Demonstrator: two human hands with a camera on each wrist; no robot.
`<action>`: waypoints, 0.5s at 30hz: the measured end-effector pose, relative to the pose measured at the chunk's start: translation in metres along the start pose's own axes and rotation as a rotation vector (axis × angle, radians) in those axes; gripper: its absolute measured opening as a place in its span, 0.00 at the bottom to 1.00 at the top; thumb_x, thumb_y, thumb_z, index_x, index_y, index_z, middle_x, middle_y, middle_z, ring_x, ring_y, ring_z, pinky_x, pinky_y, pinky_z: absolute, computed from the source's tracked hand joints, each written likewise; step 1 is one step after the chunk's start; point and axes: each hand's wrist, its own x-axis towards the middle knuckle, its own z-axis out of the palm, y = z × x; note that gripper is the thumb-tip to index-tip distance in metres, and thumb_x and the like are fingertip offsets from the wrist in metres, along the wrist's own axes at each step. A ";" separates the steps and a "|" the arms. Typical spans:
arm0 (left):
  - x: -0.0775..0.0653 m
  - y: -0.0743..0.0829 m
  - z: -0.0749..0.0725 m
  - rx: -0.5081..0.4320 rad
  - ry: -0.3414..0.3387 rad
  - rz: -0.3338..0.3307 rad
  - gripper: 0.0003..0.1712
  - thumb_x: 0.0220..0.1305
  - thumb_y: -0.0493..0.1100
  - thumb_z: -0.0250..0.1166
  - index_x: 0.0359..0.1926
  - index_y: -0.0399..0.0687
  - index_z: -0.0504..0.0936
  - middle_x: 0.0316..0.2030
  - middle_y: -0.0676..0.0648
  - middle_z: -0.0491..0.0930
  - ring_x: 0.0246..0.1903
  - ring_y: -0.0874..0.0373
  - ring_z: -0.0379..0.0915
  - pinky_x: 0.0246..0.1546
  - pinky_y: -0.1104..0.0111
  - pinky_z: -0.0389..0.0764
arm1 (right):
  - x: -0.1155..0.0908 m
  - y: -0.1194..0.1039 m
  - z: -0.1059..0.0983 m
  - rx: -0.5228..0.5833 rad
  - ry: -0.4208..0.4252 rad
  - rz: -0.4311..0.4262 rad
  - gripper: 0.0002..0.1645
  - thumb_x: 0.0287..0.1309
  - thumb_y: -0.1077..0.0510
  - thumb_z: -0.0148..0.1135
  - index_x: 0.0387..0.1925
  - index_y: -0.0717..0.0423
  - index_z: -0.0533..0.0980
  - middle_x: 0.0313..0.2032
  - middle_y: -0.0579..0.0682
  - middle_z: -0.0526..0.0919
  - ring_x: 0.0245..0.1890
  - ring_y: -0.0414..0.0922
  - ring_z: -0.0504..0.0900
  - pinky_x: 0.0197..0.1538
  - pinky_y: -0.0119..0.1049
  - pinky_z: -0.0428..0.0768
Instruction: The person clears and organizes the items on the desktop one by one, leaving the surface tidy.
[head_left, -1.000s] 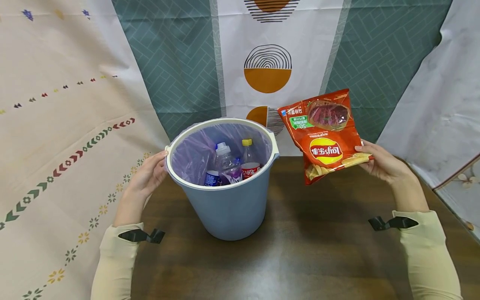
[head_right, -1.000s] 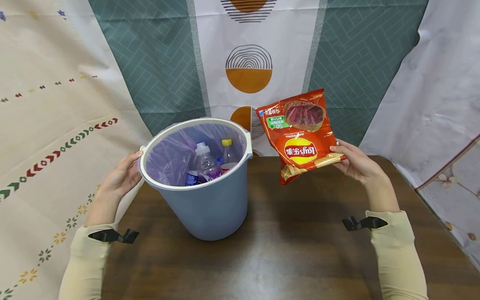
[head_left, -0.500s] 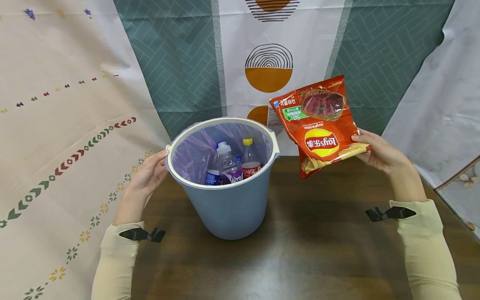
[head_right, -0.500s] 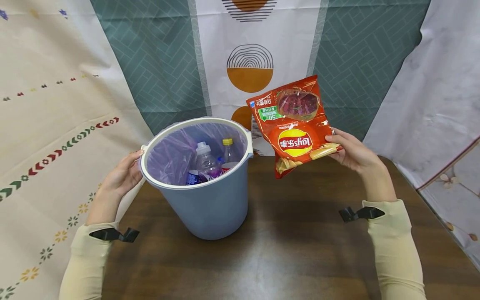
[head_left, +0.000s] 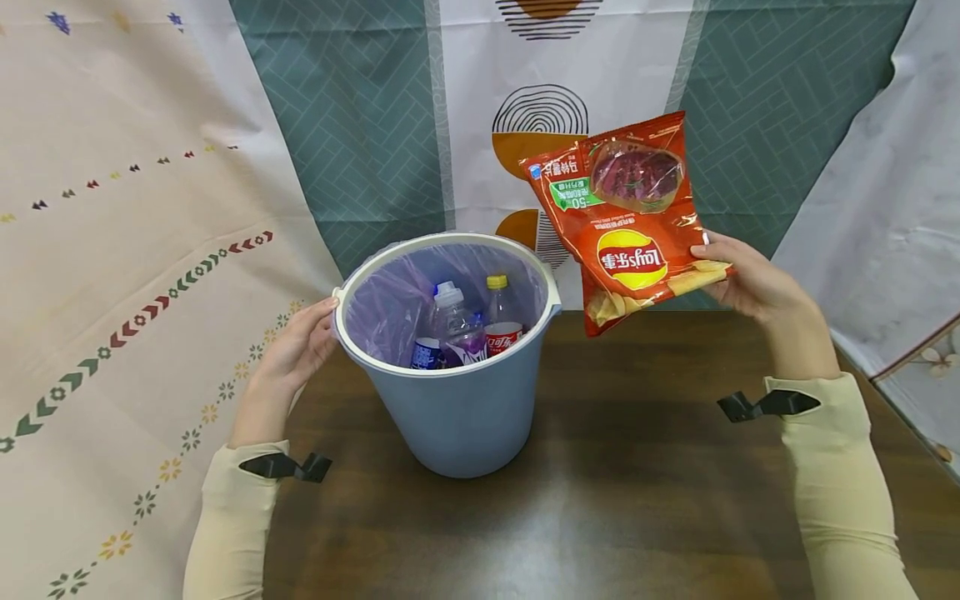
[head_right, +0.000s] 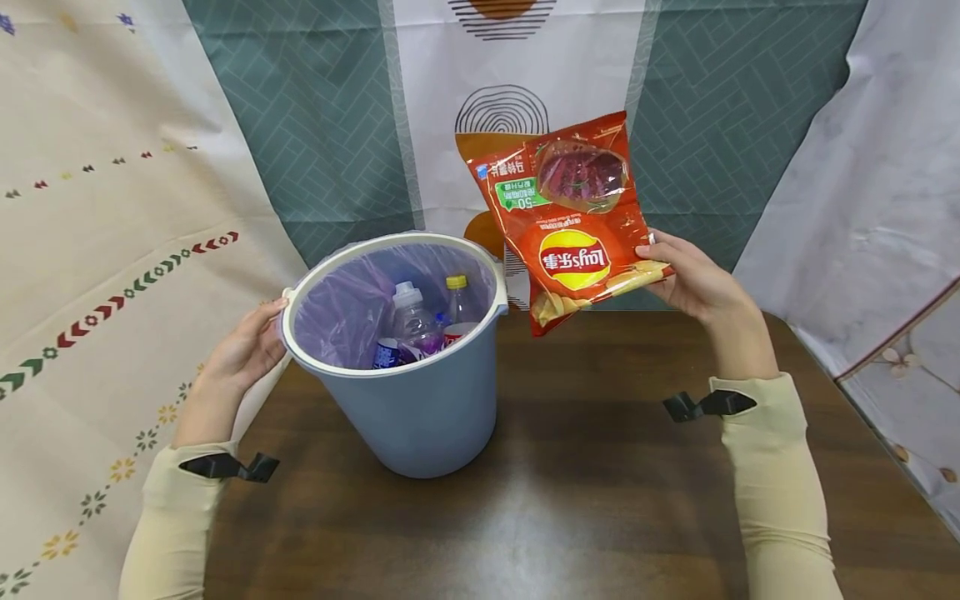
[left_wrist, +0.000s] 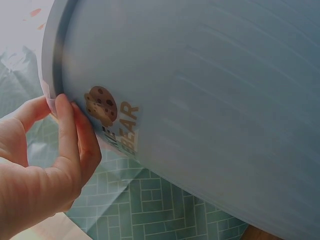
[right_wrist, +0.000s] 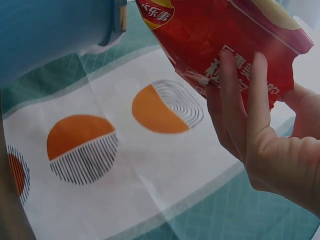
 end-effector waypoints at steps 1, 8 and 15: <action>0.000 0.000 0.000 -0.001 -0.002 0.000 0.14 0.69 0.37 0.47 0.40 0.42 0.80 0.30 0.51 0.81 0.27 0.65 0.78 0.28 0.80 0.82 | 0.002 -0.001 0.002 -0.001 -0.002 -0.002 0.18 0.69 0.63 0.35 0.57 0.54 0.62 0.44 0.54 0.79 0.39 0.45 0.84 0.45 0.32 0.83; 0.001 0.001 0.000 -0.009 -0.010 -0.003 0.14 0.69 0.37 0.47 0.39 0.42 0.80 0.29 0.50 0.81 0.27 0.64 0.79 0.28 0.80 0.82 | 0.017 -0.004 0.017 0.024 -0.013 -0.006 0.17 0.68 0.63 0.38 0.57 0.56 0.62 0.46 0.53 0.76 0.41 0.45 0.82 0.47 0.32 0.82; 0.002 0.000 0.000 -0.008 0.000 -0.005 0.12 0.68 0.37 0.48 0.39 0.42 0.80 0.28 0.51 0.81 0.26 0.65 0.78 0.28 0.80 0.82 | 0.033 -0.006 0.031 0.012 -0.084 -0.008 0.18 0.68 0.63 0.38 0.57 0.58 0.62 0.48 0.54 0.76 0.42 0.45 0.82 0.47 0.32 0.82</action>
